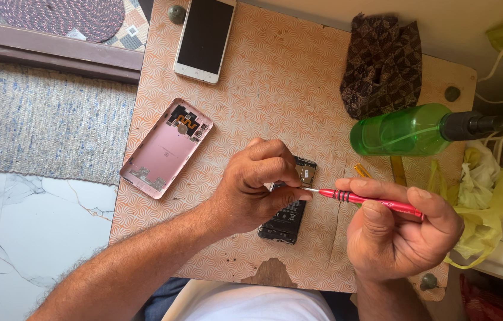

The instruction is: The person disassembles a smartphone on a patterned tabletop, using a red screwdriver to remove screws and a yellow plastic pry tool to separate internal components. They handle the battery, motherboard, and SIM tray, then reassemble parts and secure them with screws.

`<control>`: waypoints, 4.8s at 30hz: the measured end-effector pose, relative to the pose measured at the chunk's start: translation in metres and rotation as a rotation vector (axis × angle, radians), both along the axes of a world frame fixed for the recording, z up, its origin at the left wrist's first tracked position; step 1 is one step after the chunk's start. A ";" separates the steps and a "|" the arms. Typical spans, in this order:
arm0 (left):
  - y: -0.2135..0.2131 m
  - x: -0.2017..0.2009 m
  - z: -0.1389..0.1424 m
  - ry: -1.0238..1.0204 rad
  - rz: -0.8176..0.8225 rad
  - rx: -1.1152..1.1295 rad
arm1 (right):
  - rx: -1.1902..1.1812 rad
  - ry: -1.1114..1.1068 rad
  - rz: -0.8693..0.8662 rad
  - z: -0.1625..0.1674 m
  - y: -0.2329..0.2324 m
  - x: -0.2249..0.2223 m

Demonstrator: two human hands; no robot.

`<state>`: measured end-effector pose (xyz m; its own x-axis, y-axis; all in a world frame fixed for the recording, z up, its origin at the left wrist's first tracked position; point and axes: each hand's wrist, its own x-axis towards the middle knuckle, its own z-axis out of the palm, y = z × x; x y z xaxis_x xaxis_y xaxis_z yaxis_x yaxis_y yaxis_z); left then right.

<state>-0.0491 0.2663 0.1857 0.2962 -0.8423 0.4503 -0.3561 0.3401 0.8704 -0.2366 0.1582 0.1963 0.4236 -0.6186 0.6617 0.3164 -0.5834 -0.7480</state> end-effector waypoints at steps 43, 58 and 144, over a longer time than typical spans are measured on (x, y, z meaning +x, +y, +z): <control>-0.008 -0.001 0.005 -0.184 0.109 0.169 | 0.062 -0.015 -0.024 -0.010 -0.008 0.000; -0.007 0.011 0.011 -0.662 -0.294 0.870 | -0.103 0.477 0.039 -0.027 -0.038 0.043; -0.014 0.033 0.003 -0.698 -0.416 0.947 | -0.469 0.532 0.055 -0.025 -0.053 0.094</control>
